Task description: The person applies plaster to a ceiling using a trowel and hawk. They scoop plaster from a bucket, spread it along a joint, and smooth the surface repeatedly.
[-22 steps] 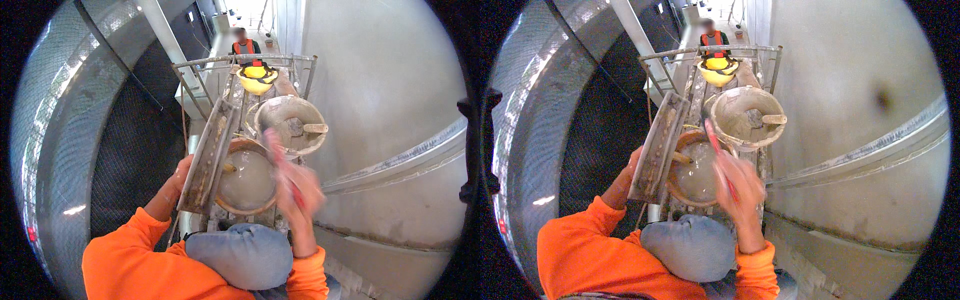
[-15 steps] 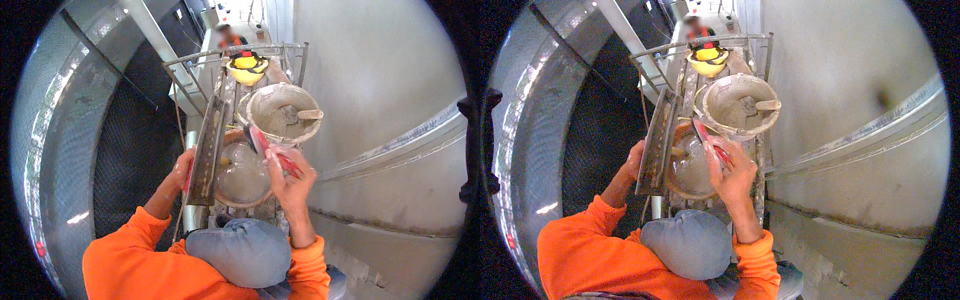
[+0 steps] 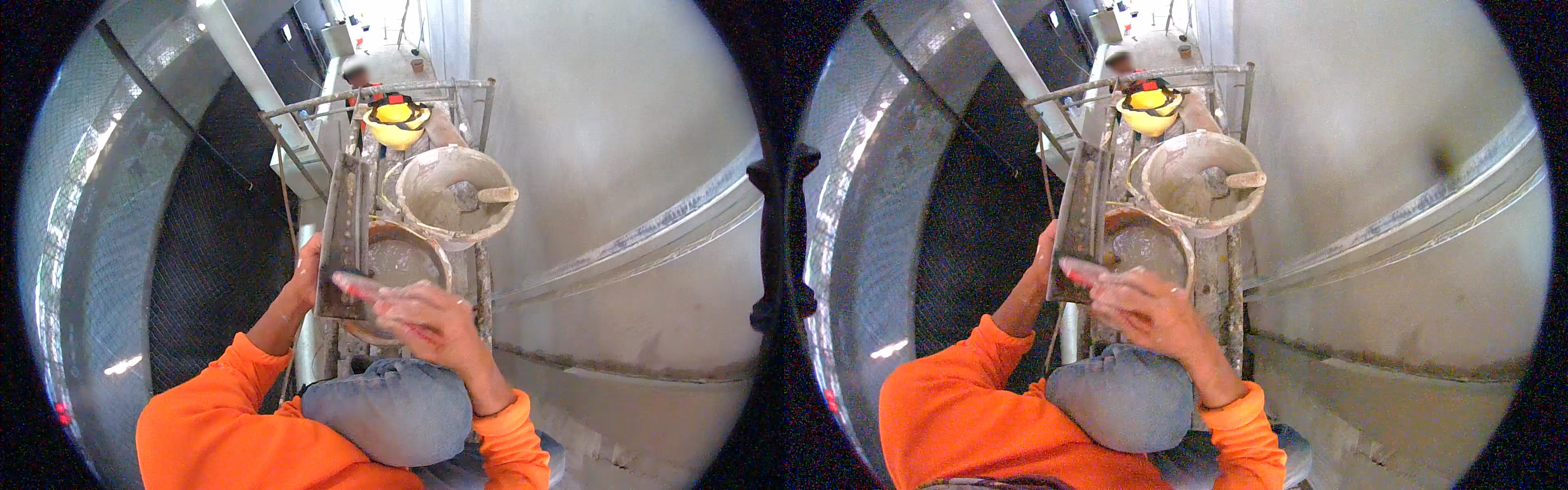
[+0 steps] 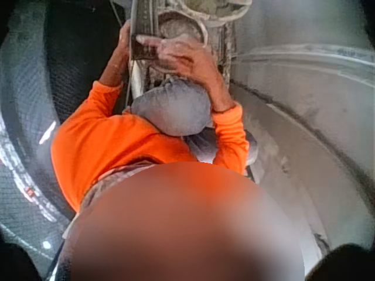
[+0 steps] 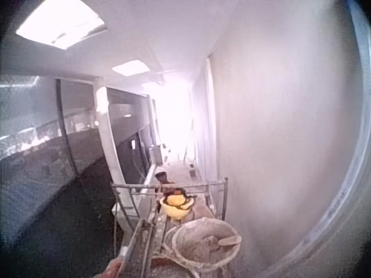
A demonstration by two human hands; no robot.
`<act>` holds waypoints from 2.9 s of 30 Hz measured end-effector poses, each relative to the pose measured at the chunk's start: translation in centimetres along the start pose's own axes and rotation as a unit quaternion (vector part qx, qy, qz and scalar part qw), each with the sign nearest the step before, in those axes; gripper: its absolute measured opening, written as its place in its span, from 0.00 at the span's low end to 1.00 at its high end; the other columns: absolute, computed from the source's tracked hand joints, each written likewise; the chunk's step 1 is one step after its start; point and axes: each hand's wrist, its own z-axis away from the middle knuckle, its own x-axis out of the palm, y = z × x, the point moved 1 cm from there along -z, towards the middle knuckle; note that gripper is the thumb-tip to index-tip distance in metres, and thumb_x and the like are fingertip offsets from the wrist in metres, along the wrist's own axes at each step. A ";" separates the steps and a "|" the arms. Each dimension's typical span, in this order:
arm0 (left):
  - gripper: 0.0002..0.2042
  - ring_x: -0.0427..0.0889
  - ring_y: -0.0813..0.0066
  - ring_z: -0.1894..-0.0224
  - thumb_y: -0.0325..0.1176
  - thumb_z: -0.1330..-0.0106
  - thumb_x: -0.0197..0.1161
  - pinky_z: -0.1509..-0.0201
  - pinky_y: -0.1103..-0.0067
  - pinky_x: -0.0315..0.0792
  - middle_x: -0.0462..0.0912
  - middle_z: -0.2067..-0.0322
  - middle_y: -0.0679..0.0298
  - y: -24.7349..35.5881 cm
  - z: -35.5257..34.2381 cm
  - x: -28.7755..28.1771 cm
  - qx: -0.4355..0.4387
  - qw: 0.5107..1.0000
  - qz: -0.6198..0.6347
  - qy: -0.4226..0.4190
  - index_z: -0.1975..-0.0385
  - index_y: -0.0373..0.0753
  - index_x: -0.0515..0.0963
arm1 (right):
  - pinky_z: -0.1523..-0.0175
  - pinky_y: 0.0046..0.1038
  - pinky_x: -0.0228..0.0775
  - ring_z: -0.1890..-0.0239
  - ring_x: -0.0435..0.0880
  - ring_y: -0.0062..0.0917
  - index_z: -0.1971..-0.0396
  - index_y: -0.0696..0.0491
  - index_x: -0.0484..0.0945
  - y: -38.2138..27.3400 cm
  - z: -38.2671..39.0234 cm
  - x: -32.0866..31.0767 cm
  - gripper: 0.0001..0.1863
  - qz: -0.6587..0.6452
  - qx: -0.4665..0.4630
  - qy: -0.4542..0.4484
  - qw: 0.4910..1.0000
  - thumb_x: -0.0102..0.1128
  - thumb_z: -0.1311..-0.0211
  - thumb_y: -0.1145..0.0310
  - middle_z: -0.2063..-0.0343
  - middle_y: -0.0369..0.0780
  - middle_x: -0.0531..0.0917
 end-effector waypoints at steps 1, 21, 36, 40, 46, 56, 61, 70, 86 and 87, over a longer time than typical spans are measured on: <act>0.23 0.88 0.60 0.61 0.48 0.32 0.55 0.52 0.63 0.84 0.88 0.61 0.57 0.0 -0.5 -0.3 0.021 0.999 -0.020 0.039 0.49 0.36 0.82 | 0.52 0.35 0.83 0.54 0.89 0.37 0.56 0.48 0.87 -0.2 -0.4 0.0 0.14 0.008 -0.027 0.009 1.000 0.73 0.44 0.75 0.56 0.38 0.89; 0.25 0.88 0.67 0.57 0.52 0.24 0.53 0.51 0.68 0.83 0.88 0.54 0.57 -0.2 1.6 -4.1 0.043 0.991 -0.087 -0.091 0.43 0.37 0.79 | 0.60 0.28 0.81 0.66 0.90 0.28 0.58 0.60 0.86 4.0 -4.0 0.9 0.07 0.118 0.193 0.217 0.950 0.68 0.33 0.74 0.64 0.46 0.89; 0.20 0.79 0.80 0.80 0.38 0.32 0.64 0.79 0.81 0.74 0.82 0.69 0.68 -1.3 -1.4 -0.1 0.163 0.969 -0.185 -0.006 0.42 0.40 0.75 | 0.68 0.28 0.78 0.78 0.87 0.19 0.72 0.60 0.86 2.0 -5.9 0.6 0.16 0.152 0.194 0.318 0.915 0.66 0.30 0.63 0.82 0.38 0.87; 0.14 0.77 0.80 0.81 0.33 0.30 0.64 0.80 0.79 0.72 0.79 0.73 0.69 -2.2 -1.6 0.9 0.213 0.935 -0.276 0.069 0.48 0.40 0.75 | 0.68 0.28 0.78 0.77 0.87 0.19 0.73 0.61 0.86 1.3 -8.5 -1.8 0.18 0.027 0.152 0.375 0.914 0.64 0.27 0.62 0.82 0.39 0.87; 0.14 0.73 0.83 0.80 0.27 0.29 0.64 0.78 0.79 0.71 0.75 0.77 0.70 -1.9 -3.0 2.4 0.281 0.934 -0.220 0.010 0.46 0.39 0.73 | 0.70 0.28 0.79 0.80 0.87 0.20 0.66 0.60 0.87 2.7 -2.8 2.4 0.14 0.070 0.305 0.232 0.921 0.64 0.27 0.64 0.80 0.41 0.88; 0.14 0.76 0.82 0.76 0.23 0.29 0.62 0.74 0.81 0.72 0.78 0.70 0.67 0.7 -3.6 4.0 0.460 0.884 -0.089 0.011 0.48 0.38 0.67 | 0.66 0.27 0.80 0.74 0.88 0.24 0.61 0.63 0.85 0.2 -2.1 -1.4 0.14 0.094 0.228 0.347 0.905 0.63 0.27 0.64 0.71 0.43 0.89; 0.10 0.77 0.84 0.75 0.25 0.29 0.64 0.75 0.83 0.74 0.78 0.71 0.69 4.9 -3.3 3.0 0.507 0.852 -0.101 0.080 0.54 0.41 0.71 | 0.62 0.27 0.80 0.71 0.87 0.24 0.60 0.62 0.85 3.6 -1.3 3.6 0.08 0.117 0.349 0.192 0.910 0.63 0.28 0.72 0.68 0.44 0.88; 0.11 0.77 0.77 0.79 0.38 0.30 0.65 0.76 0.78 0.74 0.77 0.75 0.67 14.7 -5.5 -16.8 0.423 0.804 -0.112 0.404 0.58 0.39 0.75 | 0.63 0.26 0.80 0.71 0.87 0.21 0.62 0.63 0.84 2.7 -0.4 1.3 0.06 0.012 0.267 0.311 0.912 0.66 0.30 0.75 0.67 0.42 0.88; 0.16 0.77 0.75 0.77 0.36 0.40 0.72 0.74 0.73 0.71 0.78 0.73 0.64 5.0 -11.0 -28.2 0.201 0.860 -0.183 0.432 0.64 0.33 0.75 | 0.62 0.24 0.79 0.70 0.88 0.21 0.62 0.62 0.86 3.5 -1.0 3.9 0.06 -0.018 0.312 0.258 0.914 0.68 0.32 0.74 0.68 0.42 0.89; 0.15 0.77 0.75 0.77 0.36 0.40 0.72 0.74 0.72 0.71 0.77 0.73 0.64 5.2 -11.0 -28.0 0.197 0.856 -0.189 0.439 0.63 0.33 0.75 | 0.62 0.24 0.79 0.70 0.88 0.21 0.62 0.62 0.86 3.7 -1.0 4.0 0.06 -0.029 0.334 0.261 0.905 0.68 0.32 0.74 0.68 0.42 0.89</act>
